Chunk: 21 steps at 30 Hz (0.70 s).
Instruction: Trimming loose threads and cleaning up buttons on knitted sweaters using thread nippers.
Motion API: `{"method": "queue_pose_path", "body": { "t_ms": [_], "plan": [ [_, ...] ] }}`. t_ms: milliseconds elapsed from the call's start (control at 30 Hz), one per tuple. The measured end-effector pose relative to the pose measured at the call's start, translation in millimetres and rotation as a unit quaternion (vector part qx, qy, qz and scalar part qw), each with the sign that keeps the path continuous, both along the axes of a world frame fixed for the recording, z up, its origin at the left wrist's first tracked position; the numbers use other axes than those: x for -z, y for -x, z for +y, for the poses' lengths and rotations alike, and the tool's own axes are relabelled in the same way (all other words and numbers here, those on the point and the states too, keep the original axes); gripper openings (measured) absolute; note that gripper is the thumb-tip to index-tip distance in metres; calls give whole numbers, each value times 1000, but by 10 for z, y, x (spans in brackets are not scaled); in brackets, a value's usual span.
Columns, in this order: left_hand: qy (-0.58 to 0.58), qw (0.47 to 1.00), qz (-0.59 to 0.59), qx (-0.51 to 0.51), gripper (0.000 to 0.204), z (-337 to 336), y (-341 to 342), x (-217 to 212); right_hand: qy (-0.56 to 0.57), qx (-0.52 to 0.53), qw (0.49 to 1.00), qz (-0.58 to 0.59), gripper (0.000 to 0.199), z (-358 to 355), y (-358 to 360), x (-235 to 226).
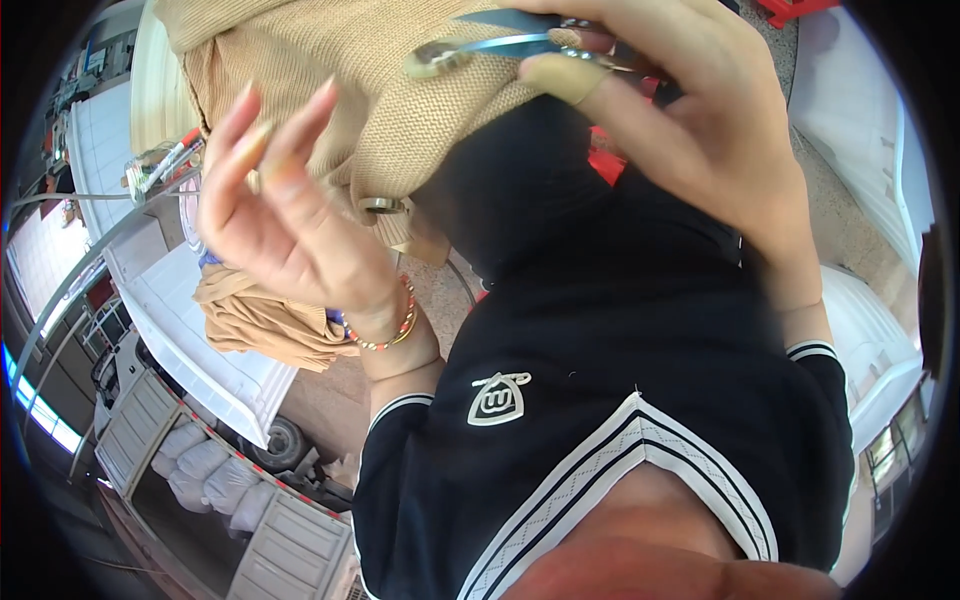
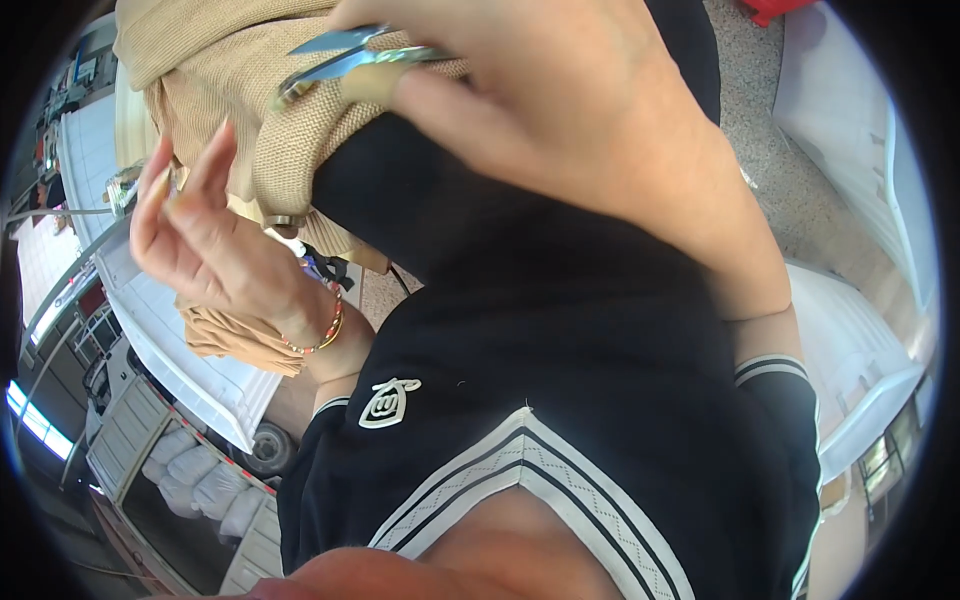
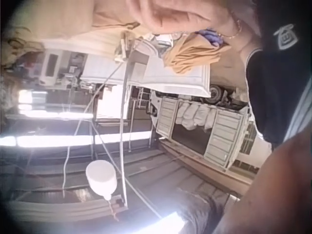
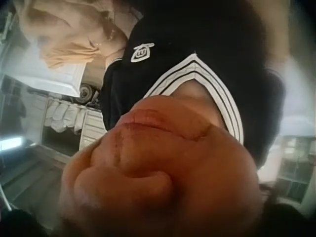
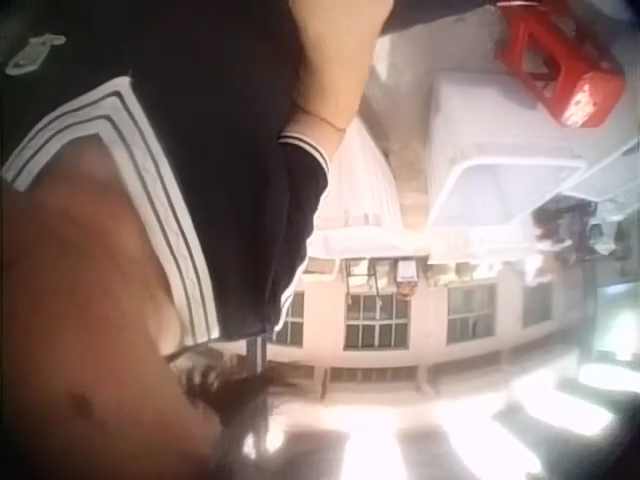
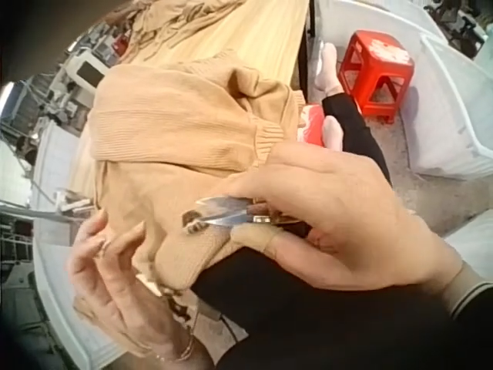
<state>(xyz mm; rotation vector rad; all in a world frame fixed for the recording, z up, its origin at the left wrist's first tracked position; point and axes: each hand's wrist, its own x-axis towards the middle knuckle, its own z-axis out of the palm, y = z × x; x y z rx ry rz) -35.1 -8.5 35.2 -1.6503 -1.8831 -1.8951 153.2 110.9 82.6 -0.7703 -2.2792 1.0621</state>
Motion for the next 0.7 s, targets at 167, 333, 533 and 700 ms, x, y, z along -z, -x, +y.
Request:
{"method": "queue_pose_path", "body": {
  "t_ms": [167,333,533,700],
  "plan": [
    [113,993,18,-8,40,-588,345,224,88,-47,985,140,46,121,33,284],
    [255,956,144,-29,25,-711,382,330,225,-82,967,83,32,281,226,567],
    [174,939,-295,31,26,-507,420,-185,169,-28,963,209,17,353,237,458],
    [233,936,-255,64,36,-280,266,-697,295,-247,601,701,10,969,529,1390]
  ]
}}
